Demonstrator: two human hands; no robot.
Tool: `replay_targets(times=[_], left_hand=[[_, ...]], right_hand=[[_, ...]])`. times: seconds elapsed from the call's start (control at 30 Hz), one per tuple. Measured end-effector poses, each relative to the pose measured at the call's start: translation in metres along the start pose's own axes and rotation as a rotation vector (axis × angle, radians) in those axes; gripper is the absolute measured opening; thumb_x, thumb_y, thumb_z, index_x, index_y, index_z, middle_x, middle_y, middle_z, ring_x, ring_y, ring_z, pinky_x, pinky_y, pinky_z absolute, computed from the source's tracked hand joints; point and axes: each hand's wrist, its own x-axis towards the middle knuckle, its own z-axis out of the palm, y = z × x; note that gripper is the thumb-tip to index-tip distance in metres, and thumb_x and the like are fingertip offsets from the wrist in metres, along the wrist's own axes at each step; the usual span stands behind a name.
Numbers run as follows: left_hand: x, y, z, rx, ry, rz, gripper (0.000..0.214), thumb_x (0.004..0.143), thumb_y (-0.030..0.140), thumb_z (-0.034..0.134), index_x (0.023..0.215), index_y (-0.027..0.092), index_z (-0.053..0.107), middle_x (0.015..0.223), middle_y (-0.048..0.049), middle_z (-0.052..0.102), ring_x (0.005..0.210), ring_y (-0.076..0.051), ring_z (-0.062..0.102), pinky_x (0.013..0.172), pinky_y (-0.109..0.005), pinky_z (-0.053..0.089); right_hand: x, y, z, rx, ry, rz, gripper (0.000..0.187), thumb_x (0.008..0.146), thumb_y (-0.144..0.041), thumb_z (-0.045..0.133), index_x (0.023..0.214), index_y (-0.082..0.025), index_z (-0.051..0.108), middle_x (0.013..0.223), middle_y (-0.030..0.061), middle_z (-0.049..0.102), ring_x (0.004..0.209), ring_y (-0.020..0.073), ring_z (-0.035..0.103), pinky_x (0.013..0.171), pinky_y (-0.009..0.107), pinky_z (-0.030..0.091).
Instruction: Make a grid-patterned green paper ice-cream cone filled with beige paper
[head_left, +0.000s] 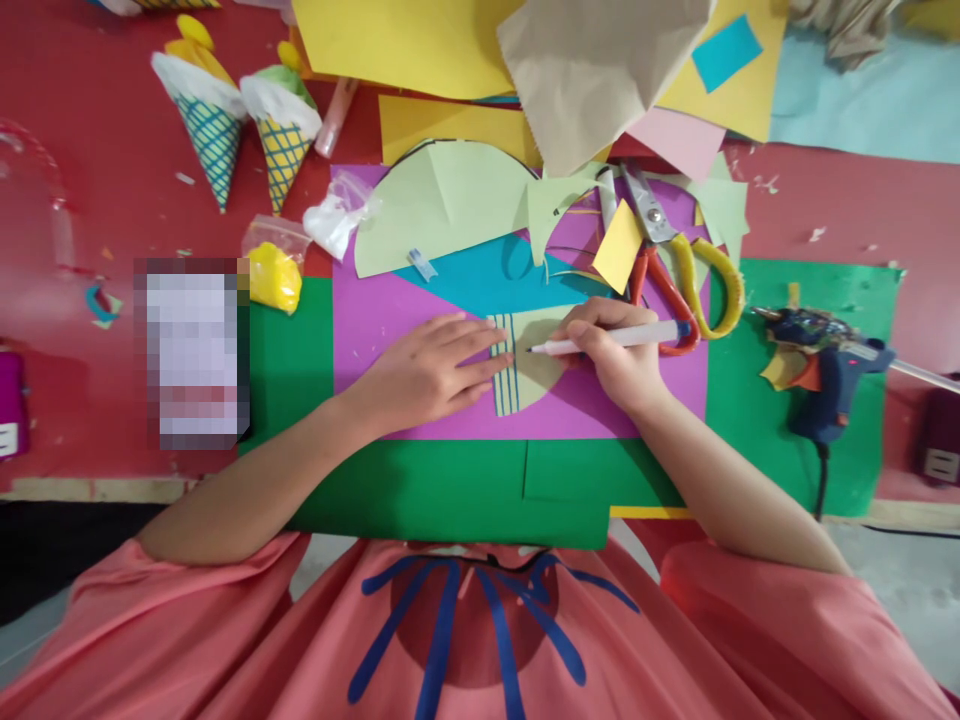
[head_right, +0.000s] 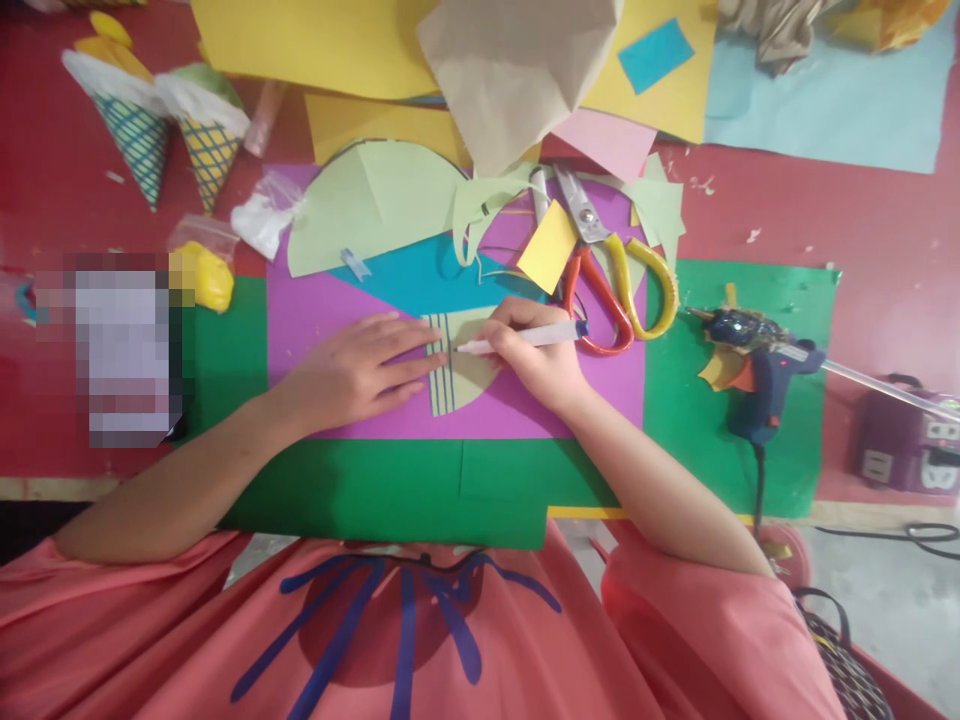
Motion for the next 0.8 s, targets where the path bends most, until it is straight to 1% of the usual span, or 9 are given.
replay_targets(times=[0.07,0.13,0.27,0.43,0.63,0.8], left_hand=[[0.0001,0.0033,0.0007,0.007,-0.008,0.067,0.033,0.093,0.026,0.054,0.124,0.021,0.062,0.131,-0.0096,0.061,0.123,-0.023,0.055,0.107,-0.043,0.044],[0.0004,0.0064,0.0014,0.041,-0.01,0.103,0.031,0.093,0.028,0.054,0.122,0.021,0.063,0.129,-0.0086,0.062,0.12,-0.023,0.057,0.104,-0.041,0.046],[0.0015,0.0083,0.0012,0.089,0.008,0.114,0.029,0.094,0.029,0.053,0.12,0.022,0.064,0.126,-0.0063,0.064,0.116,-0.022,0.059,0.102,-0.039,0.047],[0.0021,0.0073,-0.0002,0.088,0.023,0.128,0.028,0.093,0.027,0.054,0.118,0.02,0.065,0.126,-0.0069,0.064,0.115,-0.023,0.06,0.101,-0.04,0.048],[0.0005,0.0074,0.0004,0.089,-0.004,0.11,0.03,0.094,0.029,0.053,0.121,0.022,0.063,0.128,-0.0062,0.064,0.117,-0.022,0.058,0.102,-0.039,0.047],[0.0009,0.007,0.0001,0.08,0.016,0.125,0.029,0.093,0.027,0.054,0.12,0.02,0.064,0.127,-0.0069,0.064,0.115,-0.023,0.059,0.1,-0.04,0.048]], right_hand=[[-0.0007,0.0022,0.0017,-0.013,0.071,-0.023,0.025,0.083,-0.035,0.06,0.064,-0.018,0.061,0.055,0.0,0.063,0.049,0.011,0.056,0.047,0.024,0.043],[-0.0009,0.0028,0.0031,-0.056,0.076,-0.034,0.028,0.084,-0.037,0.061,0.064,-0.018,0.06,0.056,0.0002,0.063,0.05,0.0108,0.057,0.048,0.024,0.043],[-0.0003,0.0005,0.0043,-0.132,0.069,-0.03,0.029,0.084,-0.034,0.06,0.061,-0.017,0.058,0.055,-0.0002,0.062,0.049,0.0094,0.054,0.049,0.024,0.042],[0.0003,-0.0013,0.0033,-0.131,0.083,-0.006,0.025,0.084,-0.026,0.058,0.06,-0.017,0.057,0.054,-0.0007,0.062,0.049,0.0093,0.054,0.05,0.024,0.043],[-0.0003,-0.0008,0.003,-0.173,0.072,-0.009,0.026,0.083,-0.026,0.057,0.058,-0.017,0.056,0.055,-0.0005,0.062,0.049,0.0093,0.053,0.049,0.024,0.042],[-0.0004,-0.001,0.0033,-0.177,0.081,-0.013,0.025,0.082,-0.022,0.058,0.058,-0.017,0.055,0.054,-0.0009,0.061,0.049,0.0088,0.053,0.05,0.024,0.041]])
